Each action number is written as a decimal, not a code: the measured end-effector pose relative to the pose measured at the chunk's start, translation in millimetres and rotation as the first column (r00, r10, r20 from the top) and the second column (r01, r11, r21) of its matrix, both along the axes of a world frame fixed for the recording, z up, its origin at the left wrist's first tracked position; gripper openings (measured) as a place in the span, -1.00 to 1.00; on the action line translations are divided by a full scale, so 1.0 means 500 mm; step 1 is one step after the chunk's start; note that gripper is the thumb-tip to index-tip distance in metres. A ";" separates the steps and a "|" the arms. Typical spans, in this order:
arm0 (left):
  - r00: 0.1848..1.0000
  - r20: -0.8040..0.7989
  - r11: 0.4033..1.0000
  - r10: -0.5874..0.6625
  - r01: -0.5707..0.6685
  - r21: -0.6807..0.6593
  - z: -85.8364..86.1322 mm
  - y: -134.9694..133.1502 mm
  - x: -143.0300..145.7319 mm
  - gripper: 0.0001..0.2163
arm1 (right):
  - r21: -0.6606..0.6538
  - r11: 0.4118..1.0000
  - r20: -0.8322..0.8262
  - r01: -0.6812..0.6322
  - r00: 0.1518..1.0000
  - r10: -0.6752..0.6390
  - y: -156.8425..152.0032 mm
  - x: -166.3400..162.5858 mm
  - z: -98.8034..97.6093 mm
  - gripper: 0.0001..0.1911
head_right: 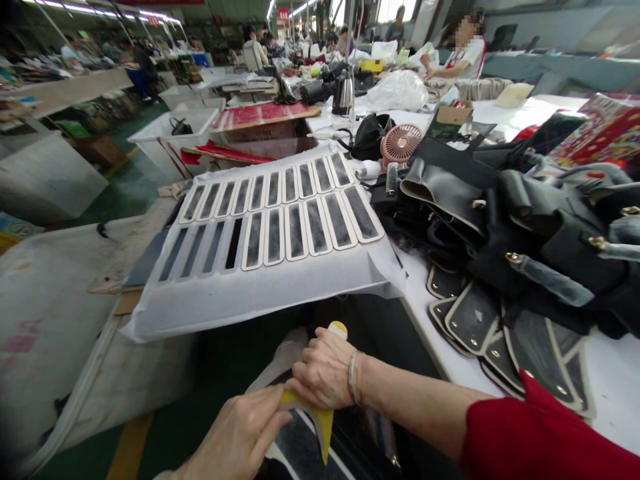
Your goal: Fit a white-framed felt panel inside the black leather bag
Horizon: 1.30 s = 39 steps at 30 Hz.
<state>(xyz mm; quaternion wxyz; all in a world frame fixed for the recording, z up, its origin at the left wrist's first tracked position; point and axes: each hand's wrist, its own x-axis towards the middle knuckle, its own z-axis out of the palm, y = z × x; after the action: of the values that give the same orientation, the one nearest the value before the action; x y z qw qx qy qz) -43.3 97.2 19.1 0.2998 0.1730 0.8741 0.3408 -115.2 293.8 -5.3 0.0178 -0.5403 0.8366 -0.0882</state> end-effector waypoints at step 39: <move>0.790 0.609 0.842 0.065 -0.372 0.392 -0.002 0.011 -0.066 -0.81 | 0.048 0.559 0.990 0.828 0.035 -0.137 0.017 0.119 -0.021 -0.40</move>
<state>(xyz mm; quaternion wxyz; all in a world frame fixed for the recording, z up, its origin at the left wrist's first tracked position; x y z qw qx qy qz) -76.5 102.8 18.3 0.4513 0.0267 0.6402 0.6211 -55.9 302.5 -16.0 0.3146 -0.0012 0.7116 -0.6282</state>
